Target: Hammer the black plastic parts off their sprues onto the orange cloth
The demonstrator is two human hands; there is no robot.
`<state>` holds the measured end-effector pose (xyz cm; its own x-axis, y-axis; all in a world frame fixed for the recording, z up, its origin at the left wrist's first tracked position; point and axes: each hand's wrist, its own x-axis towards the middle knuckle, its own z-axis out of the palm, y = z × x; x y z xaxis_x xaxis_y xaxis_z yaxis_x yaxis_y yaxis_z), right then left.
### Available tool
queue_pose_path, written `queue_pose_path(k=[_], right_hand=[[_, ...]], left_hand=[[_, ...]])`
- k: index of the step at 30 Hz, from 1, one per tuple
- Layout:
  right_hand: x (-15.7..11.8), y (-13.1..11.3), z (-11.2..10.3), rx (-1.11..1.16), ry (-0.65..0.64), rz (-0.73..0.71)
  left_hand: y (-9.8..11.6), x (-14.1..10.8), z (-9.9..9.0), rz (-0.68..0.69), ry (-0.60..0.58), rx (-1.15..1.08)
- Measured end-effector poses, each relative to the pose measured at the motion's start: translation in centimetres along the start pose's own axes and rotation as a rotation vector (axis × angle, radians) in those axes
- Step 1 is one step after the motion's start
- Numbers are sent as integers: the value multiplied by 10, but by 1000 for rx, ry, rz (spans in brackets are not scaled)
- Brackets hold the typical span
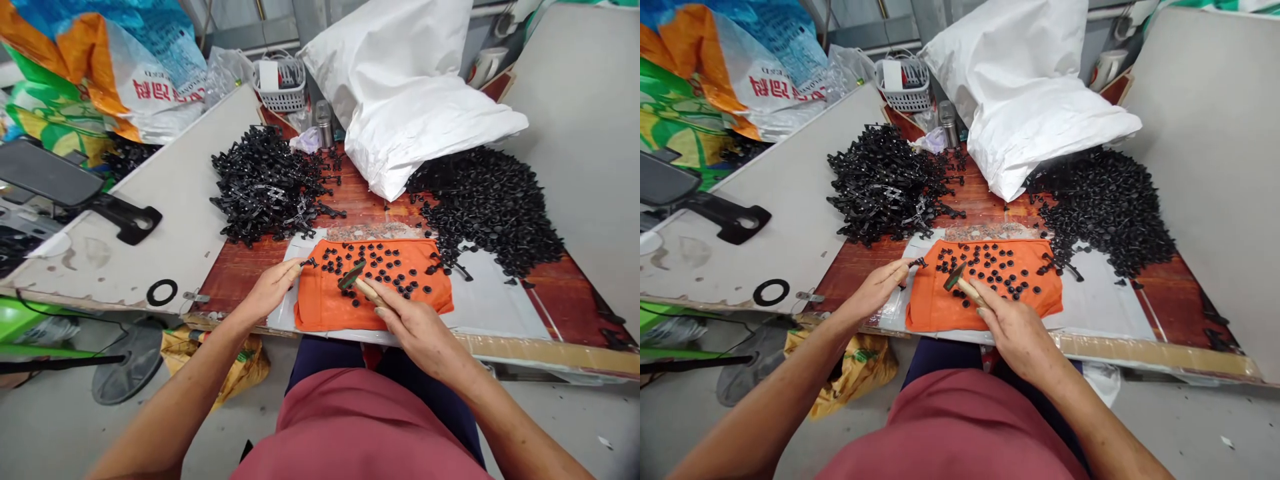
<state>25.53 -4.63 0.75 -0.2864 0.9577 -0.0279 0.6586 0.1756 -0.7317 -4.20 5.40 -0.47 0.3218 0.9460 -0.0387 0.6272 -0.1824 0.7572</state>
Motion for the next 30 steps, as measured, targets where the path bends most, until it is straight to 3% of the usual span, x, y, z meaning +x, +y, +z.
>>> queue_pose_path(k=[6,12,19,23,30], right_hand=[[-6,13,3,83,-8,-31],[-9,11,1,113,-3,10],[-7,12,4,143,-56,25],[-5,15,8,156,-68,28],[-5,11,8,145,-43,58]], left_hand=[[4,-4,2,-79,-36,-275],[1,3,6,-26,-56,29],[0,10,9,-33,-18,47],[-3,14,11,25,-57,71],[-3,15,17,26,-79,324]])
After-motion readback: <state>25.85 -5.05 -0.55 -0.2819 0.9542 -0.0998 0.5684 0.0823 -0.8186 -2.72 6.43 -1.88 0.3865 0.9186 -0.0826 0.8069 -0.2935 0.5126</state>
